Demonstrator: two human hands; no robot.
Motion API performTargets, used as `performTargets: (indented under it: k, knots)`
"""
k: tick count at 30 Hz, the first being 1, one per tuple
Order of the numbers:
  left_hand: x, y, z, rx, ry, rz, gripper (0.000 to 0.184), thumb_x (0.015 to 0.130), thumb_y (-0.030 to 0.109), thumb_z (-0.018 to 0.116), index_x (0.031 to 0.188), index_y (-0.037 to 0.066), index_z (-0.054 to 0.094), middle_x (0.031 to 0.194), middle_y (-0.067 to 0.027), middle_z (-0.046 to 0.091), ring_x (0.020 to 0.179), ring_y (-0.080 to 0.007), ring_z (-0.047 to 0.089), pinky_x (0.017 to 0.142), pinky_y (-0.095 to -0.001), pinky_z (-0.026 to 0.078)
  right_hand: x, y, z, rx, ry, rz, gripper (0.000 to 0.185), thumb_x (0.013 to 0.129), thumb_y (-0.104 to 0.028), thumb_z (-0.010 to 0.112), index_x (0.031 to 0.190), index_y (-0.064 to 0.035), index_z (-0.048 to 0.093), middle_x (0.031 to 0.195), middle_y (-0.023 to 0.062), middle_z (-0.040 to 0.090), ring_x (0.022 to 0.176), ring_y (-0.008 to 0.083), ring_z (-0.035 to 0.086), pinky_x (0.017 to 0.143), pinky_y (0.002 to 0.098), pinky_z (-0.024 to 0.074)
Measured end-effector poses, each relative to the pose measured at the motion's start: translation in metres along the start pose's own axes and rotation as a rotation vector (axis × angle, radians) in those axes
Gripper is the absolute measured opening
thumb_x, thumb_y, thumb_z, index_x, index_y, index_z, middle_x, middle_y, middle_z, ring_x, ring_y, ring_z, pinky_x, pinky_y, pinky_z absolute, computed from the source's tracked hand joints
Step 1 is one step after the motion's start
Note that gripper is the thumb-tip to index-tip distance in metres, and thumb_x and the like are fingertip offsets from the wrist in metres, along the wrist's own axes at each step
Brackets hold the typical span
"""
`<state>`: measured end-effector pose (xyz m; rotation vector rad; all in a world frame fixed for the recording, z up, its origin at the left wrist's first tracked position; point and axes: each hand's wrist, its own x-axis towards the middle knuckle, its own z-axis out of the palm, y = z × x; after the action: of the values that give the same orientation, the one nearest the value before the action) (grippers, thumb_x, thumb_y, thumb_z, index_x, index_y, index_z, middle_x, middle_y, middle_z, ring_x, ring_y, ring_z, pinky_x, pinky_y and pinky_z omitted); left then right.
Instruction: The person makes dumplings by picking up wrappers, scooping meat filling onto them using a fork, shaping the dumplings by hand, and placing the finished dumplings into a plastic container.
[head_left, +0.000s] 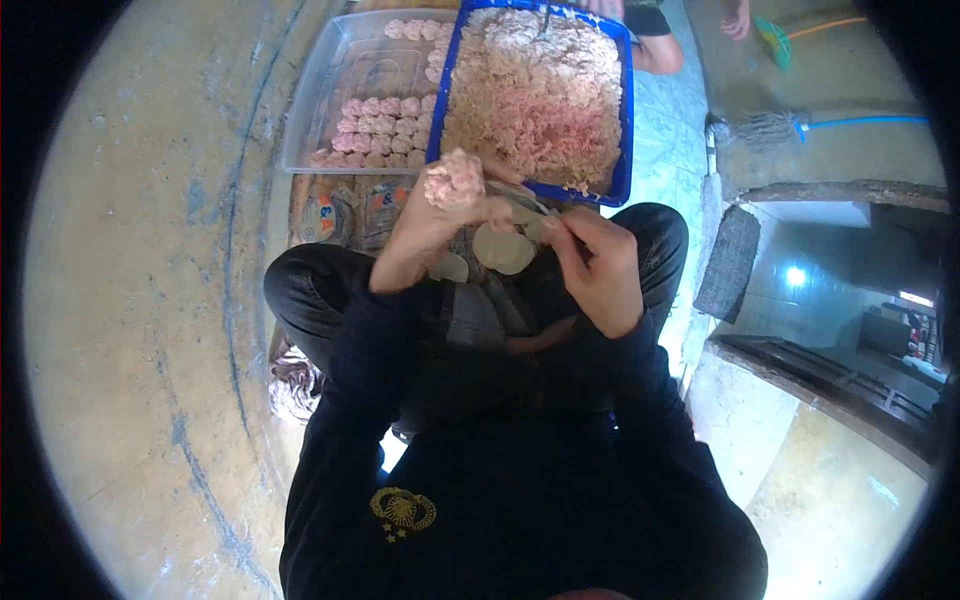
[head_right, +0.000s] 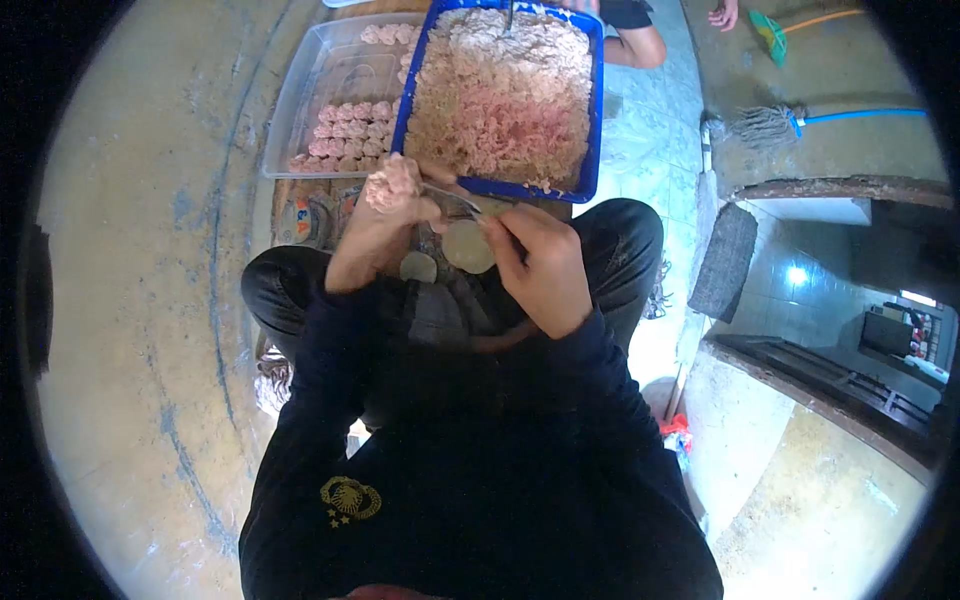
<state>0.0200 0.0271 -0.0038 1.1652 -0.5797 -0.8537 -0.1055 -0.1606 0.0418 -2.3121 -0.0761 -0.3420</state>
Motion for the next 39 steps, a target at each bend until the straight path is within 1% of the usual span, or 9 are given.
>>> performTargets:
  k: [3,8,11,14,19,23,28,34,39]
  knots:
    - [0.004,-0.017,0.016,-0.109,0.371,0.326,0.029,0.076,-0.002,0.082,0.090,0.003,0.057,0.079,-0.0030,0.060,0.070,-0.0121,0.060,0.061,-0.0291,0.049,-0.014,-0.014,0.004,0.284,0.002,0.143,0.008,0.091,-0.002,0.068,0.087,0.0040,0.065,0.079,0.0194,0.061,0.071,0.0403,0.063,0.064,0.0396,0.0489]
    - [-0.006,0.020,0.055,0.352,0.528,0.450,0.054,0.061,0.005,0.098,0.098,0.005,0.059,0.088,-0.0045,0.068,0.077,-0.0105,0.064,0.065,-0.0265,0.053,-0.012,-0.011,0.015,0.281,0.075,0.045,0.005,0.091,-0.001,0.067,0.092,0.0040,0.067,0.082,0.0205,0.063,0.075,0.0386,0.065,0.066,0.0413,0.0497]
    - [-0.018,0.061,0.037,0.060,0.118,0.203,0.086,0.068,0.005,0.094,0.143,0.000,0.050,0.112,-0.0137,0.074,0.092,-0.0138,0.072,0.077,-0.0277,0.062,-0.006,-0.023,-0.004,0.256,0.061,0.076,0.006,0.091,-0.001,0.067,0.090,0.0048,0.065,0.082,0.0205,0.063,0.075,0.0398,0.064,0.067,0.0422,0.0503]
    - [-0.014,0.041,-0.006,-0.281,-0.260,-0.020,0.079,0.080,0.005,0.085,0.149,-0.003,0.047,0.119,-0.0156,0.073,0.097,-0.0164,0.073,0.078,-0.0284,0.061,-0.005,-0.019,-0.010,0.201,-0.074,0.001,0.006,0.091,0.000,0.067,0.090,0.0056,0.066,0.080,0.0198,0.063,0.073,0.0394,0.065,0.066,0.0418,0.0507]
    - [-0.013,0.022,0.000,-0.183,0.137,0.008,0.037,0.077,0.005,0.087,0.110,-0.003,0.072,0.105,-0.0094,0.076,0.089,-0.0140,0.071,0.080,-0.0277,0.056,-0.005,-0.019,0.001,0.190,0.092,0.124,0.008,0.093,-0.002,0.068,0.092,0.0051,0.067,0.081,0.0189,0.064,0.068,0.0344,0.064,0.063,0.0393,0.0491]
    - [-0.009,0.018,0.013,0.185,0.276,0.301,0.045,0.065,0.015,0.098,0.086,0.005,0.059,0.084,-0.0026,0.064,0.075,-0.0103,0.060,0.067,-0.0258,0.047,-0.020,-0.030,0.011,0.293,0.001,0.182,0.005,0.093,-0.001,0.067,0.093,0.0041,0.067,0.079,0.0184,0.062,0.067,0.0335,0.063,0.061,0.0387,0.0481]
    - [-0.016,0.039,0.028,0.547,0.357,0.321,0.044,0.063,0.008,0.098,0.096,0.005,0.070,0.086,-0.0011,0.067,0.082,-0.0099,0.065,0.072,-0.0261,0.052,-0.017,-0.032,0.013,0.215,0.032,0.117,0.005,0.093,0.000,0.067,0.095,0.0038,0.068,0.079,0.0188,0.062,0.069,0.0367,0.063,0.062,0.0402,0.0483]
    - [-0.017,0.046,0.010,-0.246,-0.087,0.044,0.060,0.072,0.001,0.088,0.127,-0.005,0.066,0.104,-0.0131,0.074,0.092,-0.0175,0.071,0.081,-0.0295,0.058,-0.018,-0.025,0.003,0.097,-0.058,0.105,0.007,0.092,-0.003,0.068,0.094,0.0031,0.070,0.080,0.0184,0.064,0.071,0.0388,0.065,0.064,0.0427,0.0499]
    - [-0.013,0.021,0.000,0.131,-0.036,-0.059,0.036,0.077,0.007,0.085,0.110,-0.003,0.073,0.102,-0.0096,0.075,0.094,-0.0160,0.069,0.088,-0.0318,0.055,-0.007,-0.017,-0.019,-0.177,-0.094,-0.047,0.009,0.090,-0.010,0.073,0.089,-0.0017,0.076,0.081,0.0161,0.072,0.071,0.0340,0.071,0.063,0.0403,0.0543]
